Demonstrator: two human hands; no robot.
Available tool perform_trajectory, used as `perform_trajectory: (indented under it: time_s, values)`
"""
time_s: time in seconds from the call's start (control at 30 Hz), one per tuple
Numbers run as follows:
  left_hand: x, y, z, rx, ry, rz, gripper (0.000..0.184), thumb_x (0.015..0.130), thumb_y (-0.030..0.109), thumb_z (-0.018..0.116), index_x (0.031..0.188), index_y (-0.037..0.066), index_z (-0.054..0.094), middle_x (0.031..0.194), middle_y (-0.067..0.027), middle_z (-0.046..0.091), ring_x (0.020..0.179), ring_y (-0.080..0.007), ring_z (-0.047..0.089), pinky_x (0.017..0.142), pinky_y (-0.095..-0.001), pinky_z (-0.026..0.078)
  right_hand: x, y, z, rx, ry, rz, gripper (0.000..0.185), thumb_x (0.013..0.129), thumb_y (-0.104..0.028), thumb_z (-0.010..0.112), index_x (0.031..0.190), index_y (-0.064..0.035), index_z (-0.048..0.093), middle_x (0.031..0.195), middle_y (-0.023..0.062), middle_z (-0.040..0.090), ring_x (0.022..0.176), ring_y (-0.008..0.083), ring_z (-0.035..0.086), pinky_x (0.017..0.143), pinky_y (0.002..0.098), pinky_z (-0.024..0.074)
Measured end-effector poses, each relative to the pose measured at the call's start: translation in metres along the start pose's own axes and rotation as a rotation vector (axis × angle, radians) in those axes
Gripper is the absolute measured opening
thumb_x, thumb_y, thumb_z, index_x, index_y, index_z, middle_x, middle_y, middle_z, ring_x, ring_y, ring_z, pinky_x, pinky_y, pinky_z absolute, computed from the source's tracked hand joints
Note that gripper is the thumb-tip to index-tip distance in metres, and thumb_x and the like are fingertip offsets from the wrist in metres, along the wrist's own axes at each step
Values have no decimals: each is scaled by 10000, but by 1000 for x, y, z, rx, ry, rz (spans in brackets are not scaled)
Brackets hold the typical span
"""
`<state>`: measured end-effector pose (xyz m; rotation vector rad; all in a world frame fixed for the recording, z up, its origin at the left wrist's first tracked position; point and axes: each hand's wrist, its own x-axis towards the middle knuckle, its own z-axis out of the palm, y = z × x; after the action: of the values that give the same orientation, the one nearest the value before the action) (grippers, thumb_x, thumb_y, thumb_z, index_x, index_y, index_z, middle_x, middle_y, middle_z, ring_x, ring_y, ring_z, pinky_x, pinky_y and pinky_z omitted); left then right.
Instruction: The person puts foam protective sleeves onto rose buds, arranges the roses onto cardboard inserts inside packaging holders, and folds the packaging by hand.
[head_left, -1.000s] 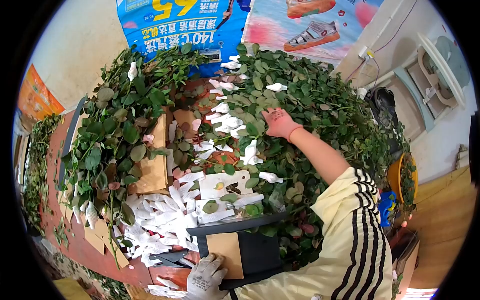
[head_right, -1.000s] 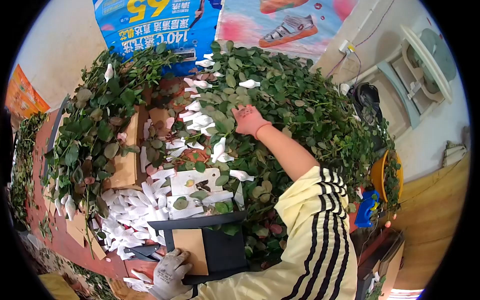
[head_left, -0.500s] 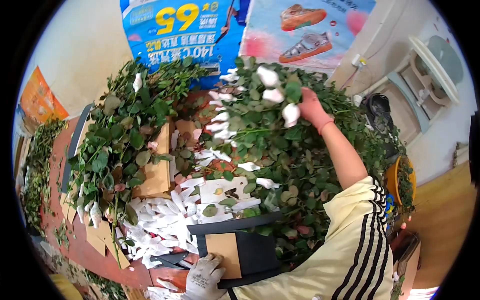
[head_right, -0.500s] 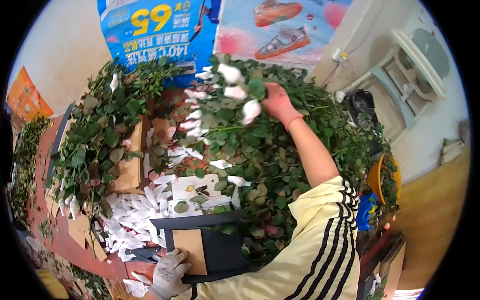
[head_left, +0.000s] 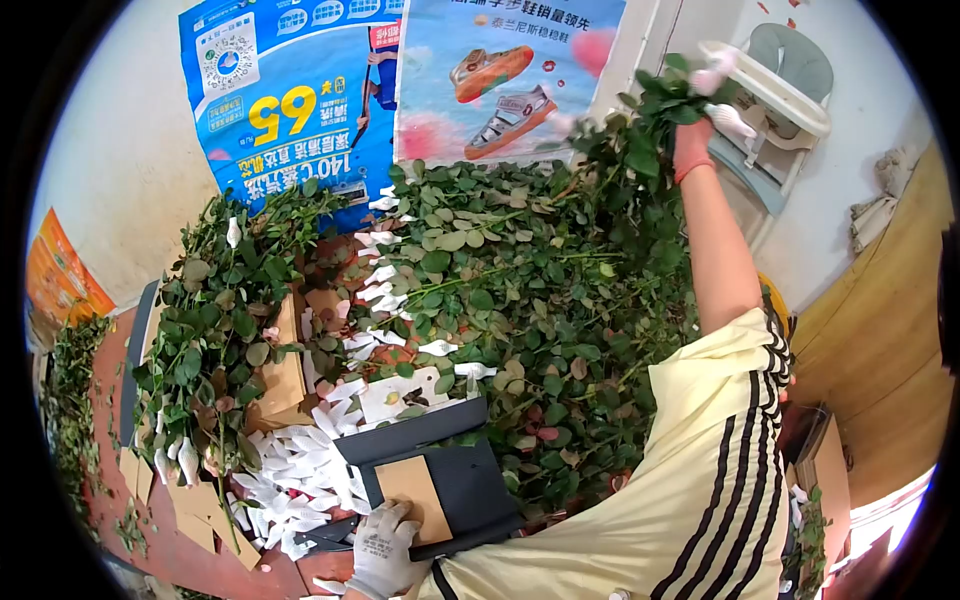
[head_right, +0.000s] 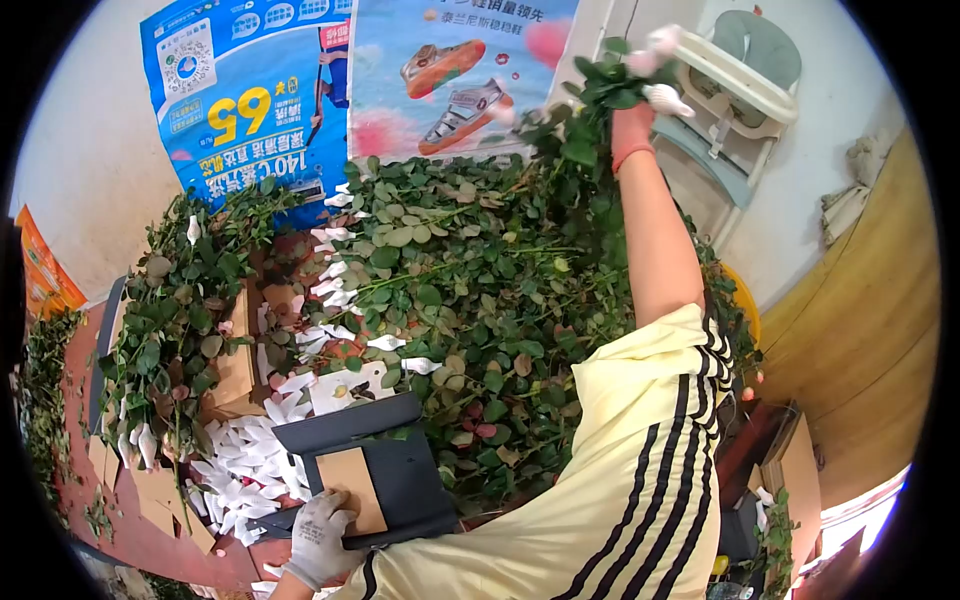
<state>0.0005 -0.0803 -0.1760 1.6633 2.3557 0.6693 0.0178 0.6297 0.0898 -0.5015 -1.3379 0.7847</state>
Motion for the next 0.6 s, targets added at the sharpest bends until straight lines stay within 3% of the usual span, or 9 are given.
perform_trajectory:
  time_s: [0.07, 0.2, 0.3, 0.4, 0.47, 0.53, 0.57, 0.6]
  values:
    - [-3, -5, 5, -12, -1, -12, 553, 497, 303, 823, 960, 86, 611, 1186, -146, 530, 1164, -363, 477, 979, -455, 391, 8, -13, -8, -31, -30, -72, 388, 862, -252, 592, 1175, -24, 566, 1202, 81, 580, 1097, 245, 526, 1008, 375, 389]
    - [-6, -9, 10, -30, 30, -15, 543, 497, 301, 822, 948, 83, 612, 1174, -149, 542, 1160, -363, 480, 976, -460, 392, -49, -51, -31, -133, -315, -297, 368, 844, -207, 596, 1162, -22, 573, 1160, 95, 598, 1051, 239, 557, 946, 359, 428]
    - [-5, -7, 11, -16, 24, -23, 539, 502, 300, 819, 949, 82, 611, 1172, -151, 545, 1155, -366, 481, 979, -464, 383, -133, -37, -6, -349, -761, -319, 343, 829, -168, 585, 1135, -15, 575, 1108, 126, 609, 1004, 247, 580, 910, 370, 451]
    - [2, -1, 6, -33, 0, 20, 527, 514, 301, 814, 943, 71, 612, 1186, -152, 541, 1157, -366, 478, 991, -465, 368, -219, -4, 28, -528, -1271, -184, 320, 814, -129, 575, 1109, -7, 577, 1056, 157, 620, 957, 255, 603, 874, 381, 474]
    - [1, 3, 4, -6, -13, -5, 530, 518, 307, 817, 941, 59, 615, 1194, -156, 536, 1168, -360, 472, 995, -459, 369, -256, -9, 46, -653, -1480, 17, 369, 794, -70, 541, 1160, -28, 553, 1115, 189, 604, 1028, 315, 584, 904, 384, 458]
    - [1, 3, 5, -9, 5, 10, 533, 523, 314, 818, 944, 60, 614, 1200, -156, 533, 1172, -358, 469, 996, -456, 369, -279, -34, 49, -735, -1538, -259, 395, 785, -48, 521, 1180, -30, 541, 1152, 194, 595, 1084, 332, 563, 919, 385, 452]
    - [0, 2, 5, -32, 17, 17, 536, 527, 322, 819, 948, 60, 613, 1205, -156, 529, 1176, -356, 467, 998, -453, 369, -283, -13, 56, -760, -1622, -416, 402, 783, -39, 510, 1184, -25, 536, 1162, 197, 592, 1109, 332, 553, 924, 385, 450]
    - [0, 4, -1, -8, -32, 20, 572, 546, 348, 815, 998, 61, 613, 1231, -164, 517, 1198, -364, 453, 1012, -447, 361, -280, -4, 56, -780, -1629, -400, 437, 793, -126, 545, 1222, -48, 528, 1169, 184, 591, 1078, 321, 571, 923, 398, 464]
